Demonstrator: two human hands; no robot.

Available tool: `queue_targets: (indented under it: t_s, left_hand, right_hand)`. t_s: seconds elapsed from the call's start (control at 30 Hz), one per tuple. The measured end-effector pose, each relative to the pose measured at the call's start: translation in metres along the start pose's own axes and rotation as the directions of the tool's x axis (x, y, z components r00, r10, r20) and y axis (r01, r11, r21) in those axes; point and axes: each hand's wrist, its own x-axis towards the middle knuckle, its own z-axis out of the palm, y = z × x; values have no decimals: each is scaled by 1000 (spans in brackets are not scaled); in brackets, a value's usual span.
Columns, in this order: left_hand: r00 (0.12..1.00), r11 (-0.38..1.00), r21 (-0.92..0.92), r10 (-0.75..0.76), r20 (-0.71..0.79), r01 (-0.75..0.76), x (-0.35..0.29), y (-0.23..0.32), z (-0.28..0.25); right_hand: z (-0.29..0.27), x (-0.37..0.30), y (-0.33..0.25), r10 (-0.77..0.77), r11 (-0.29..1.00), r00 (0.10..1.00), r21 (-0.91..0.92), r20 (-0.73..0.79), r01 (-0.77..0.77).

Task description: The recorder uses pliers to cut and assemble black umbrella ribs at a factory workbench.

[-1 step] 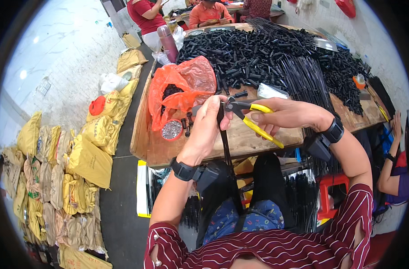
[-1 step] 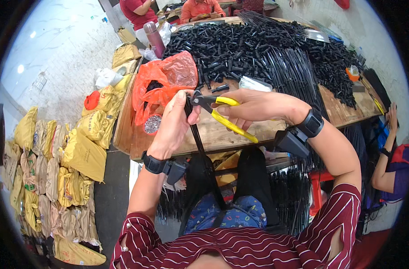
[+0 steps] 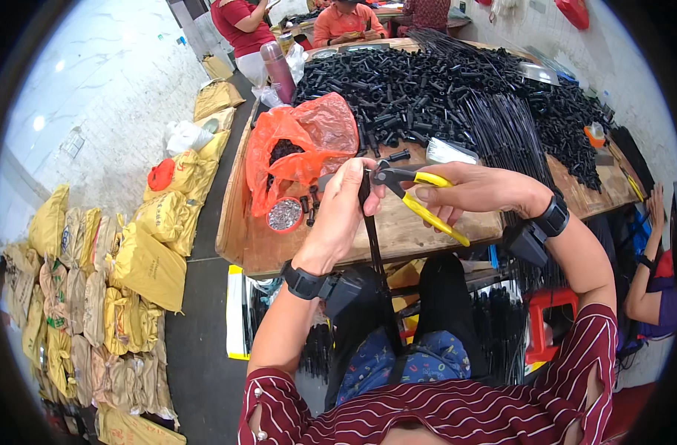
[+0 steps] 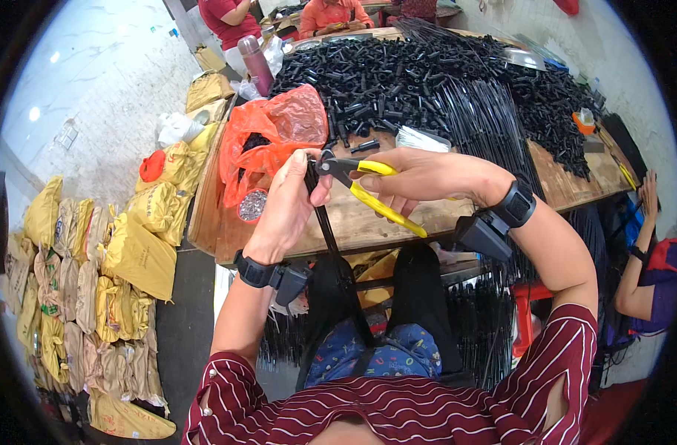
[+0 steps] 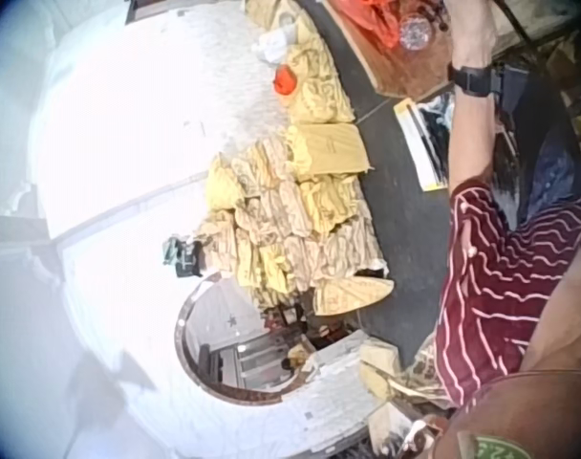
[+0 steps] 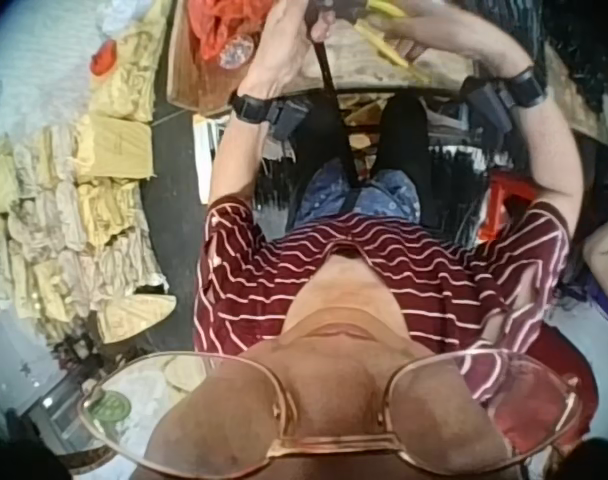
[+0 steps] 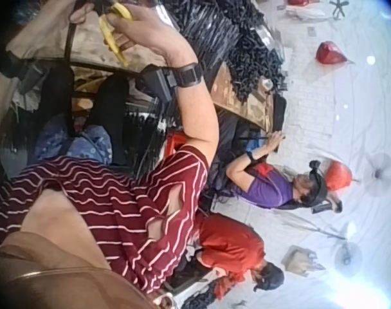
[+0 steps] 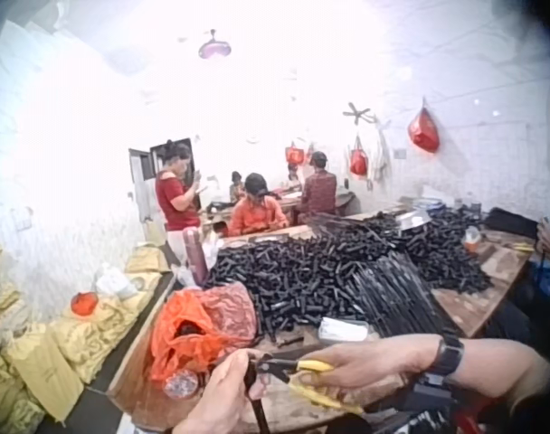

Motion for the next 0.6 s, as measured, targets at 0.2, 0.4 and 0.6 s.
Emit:
queue_targets:
  t_s: [0.2, 0.4, 0.6]
  left_hand:
    - [1000, 1000, -18, -10, 10, 11, -1, -1, -1]
    - [1000, 997, 73, -19, 10, 18, 0, 0, -2]
    - [999, 971, 235, 35, 3, -35, 2, -3, -4]
  right_hand:
    - [1, -1, -8, 12, 1000, 997, -11, 70, -11]
    - [-1, -2, -15, 58, 993, 997, -109, 59, -51]
    - [2, 1, -21, 106, 974, 994, -205, 21, -99]
